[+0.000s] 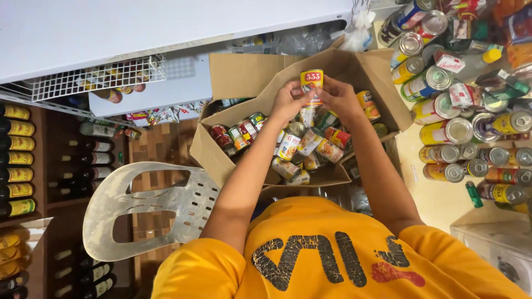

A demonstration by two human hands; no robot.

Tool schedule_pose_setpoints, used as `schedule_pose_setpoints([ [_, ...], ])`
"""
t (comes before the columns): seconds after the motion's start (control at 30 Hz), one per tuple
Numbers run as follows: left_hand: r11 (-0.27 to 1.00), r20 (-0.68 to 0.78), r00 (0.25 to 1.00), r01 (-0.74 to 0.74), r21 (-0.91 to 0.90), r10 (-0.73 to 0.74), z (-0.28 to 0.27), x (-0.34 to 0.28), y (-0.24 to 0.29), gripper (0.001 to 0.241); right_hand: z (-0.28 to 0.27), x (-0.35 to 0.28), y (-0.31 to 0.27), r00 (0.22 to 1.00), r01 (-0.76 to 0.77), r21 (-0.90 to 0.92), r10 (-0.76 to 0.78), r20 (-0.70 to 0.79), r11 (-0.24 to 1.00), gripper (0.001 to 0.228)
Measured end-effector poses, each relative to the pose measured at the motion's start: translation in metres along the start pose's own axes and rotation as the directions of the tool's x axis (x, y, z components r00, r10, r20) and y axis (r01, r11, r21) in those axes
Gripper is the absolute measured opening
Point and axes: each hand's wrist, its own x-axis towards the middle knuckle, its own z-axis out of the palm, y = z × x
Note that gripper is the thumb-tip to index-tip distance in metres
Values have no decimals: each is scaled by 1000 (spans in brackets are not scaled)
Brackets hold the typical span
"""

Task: Stocking canned goods from a cardboard box onto a metal shelving unit.

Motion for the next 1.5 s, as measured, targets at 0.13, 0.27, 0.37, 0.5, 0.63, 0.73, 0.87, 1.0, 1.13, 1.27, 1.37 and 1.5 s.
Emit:
schedule_pose_setpoints([
  [0.13,987,44,987,-156,30,155,-17,4,4,56,10,4,-14,1000,18,-67,-19,-7,998,48],
  [0.27,990,60,988,-141,1,141,-30,-2,45,57,30,5,-43,997,78,-59,-78,-3,995,50],
  [0.37,981,51,979,-194,-15,195,-39,-16,81,55,48,2,-67,991,134,-47,-134,-9,990,50],
  [0.5,949,28,953,-303,91,301,-60,-21,127,53,80,15,-109,974,215,80,-220,60,973,55],
  [0.63,903,8,919,-389,180,394,-82,-39,177,52,93,40,-122,947,318,-1,-318,50,948,57],
  [0.73,910,8,919,-392,137,394,-99,-54,212,54,121,35,-157,952,303,-49,-300,58,952,57],
  [0.87,885,29,894,-447,131,447,-127,-64,251,55,163,30,-206,953,303,-151,-302,32,941,56],
  [1.0,846,74,861,-507,162,502,-157,-73,300,55,194,44,-239,910,414,-198,-408,73,888,54],
  [1.13,733,120,756,-654,188,644,-193,-53,344,49,231,50,-290,871,490,-212,-482,92,846,52],
  [1.27,743,141,761,-649,161,634,-220,-66,406,41,259,83,-321,775,630,-159,-603,189,760,35],
  [1.37,677,134,708,-704,216,693,-242,-53,434,34,276,110,-340,733,680,-180,-653,188,711,25],
  [1.5,539,53,586,-775,330,809,-272,-15,463,39,304,135,-370,651,757,-114,-731,204,643,29],
])
